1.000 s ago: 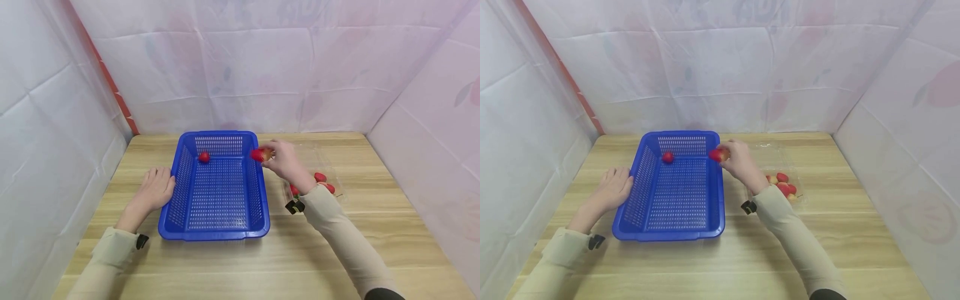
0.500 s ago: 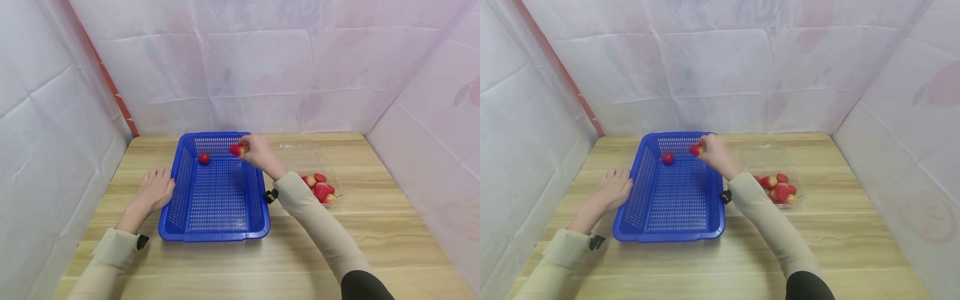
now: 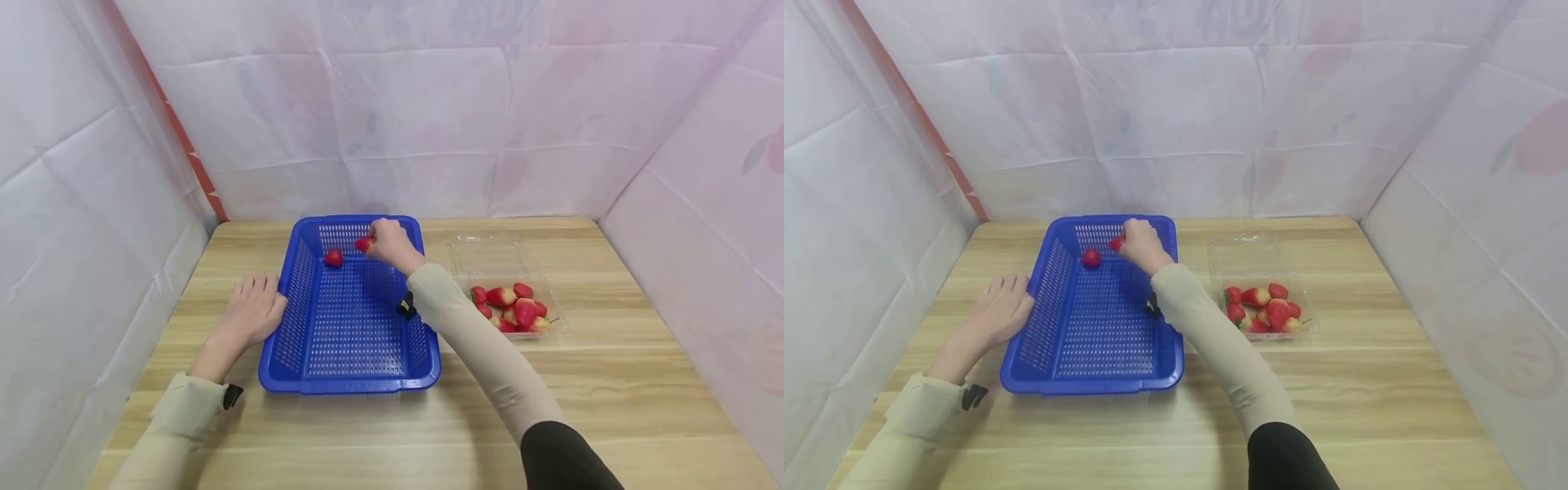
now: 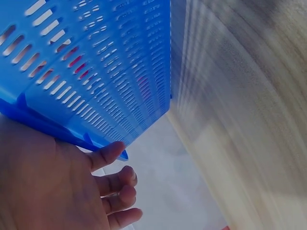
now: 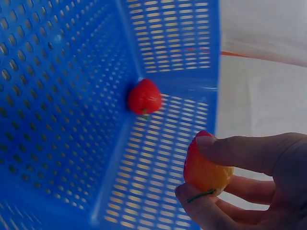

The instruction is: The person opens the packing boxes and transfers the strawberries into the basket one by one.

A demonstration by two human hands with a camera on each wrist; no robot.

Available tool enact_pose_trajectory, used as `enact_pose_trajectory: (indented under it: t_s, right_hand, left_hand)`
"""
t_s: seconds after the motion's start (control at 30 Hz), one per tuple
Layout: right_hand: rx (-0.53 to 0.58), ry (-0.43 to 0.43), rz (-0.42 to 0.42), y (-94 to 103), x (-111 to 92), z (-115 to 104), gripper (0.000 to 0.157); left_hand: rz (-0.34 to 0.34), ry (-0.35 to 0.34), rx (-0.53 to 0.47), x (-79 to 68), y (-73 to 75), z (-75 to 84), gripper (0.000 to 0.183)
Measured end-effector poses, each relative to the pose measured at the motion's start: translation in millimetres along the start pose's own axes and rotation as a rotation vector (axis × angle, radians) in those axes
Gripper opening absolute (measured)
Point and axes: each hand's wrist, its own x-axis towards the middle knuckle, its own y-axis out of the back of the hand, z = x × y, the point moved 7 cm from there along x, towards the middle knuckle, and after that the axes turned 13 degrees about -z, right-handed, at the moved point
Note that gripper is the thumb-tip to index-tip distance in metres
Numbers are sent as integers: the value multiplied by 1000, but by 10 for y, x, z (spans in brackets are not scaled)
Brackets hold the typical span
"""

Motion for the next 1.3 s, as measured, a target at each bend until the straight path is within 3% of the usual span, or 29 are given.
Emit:
enact_pose_trajectory:
  t_s: [0.13,0.43,0.73,1.1,1.3]
  right_hand:
    - [-24,-15,-17,-141,149,25,20]
    - [-27,-68,-76,-420,368,115,11]
    - [-45,-97,-149,-668,463,189,19]
    - [-132,-128,-159,-683,463,195,30]
    - [-119,-140,-153,-678,444,190,40]
  left_hand:
    - [0,5,4,-7,3,2,30]
    - [9,3,19,-4,9,-4,27]
    - [-4,14,0,-54,7,-18,24]
    - [-20,23,-19,-80,25,-1,24]
    - [-39,21,-22,-75,31,1,24]
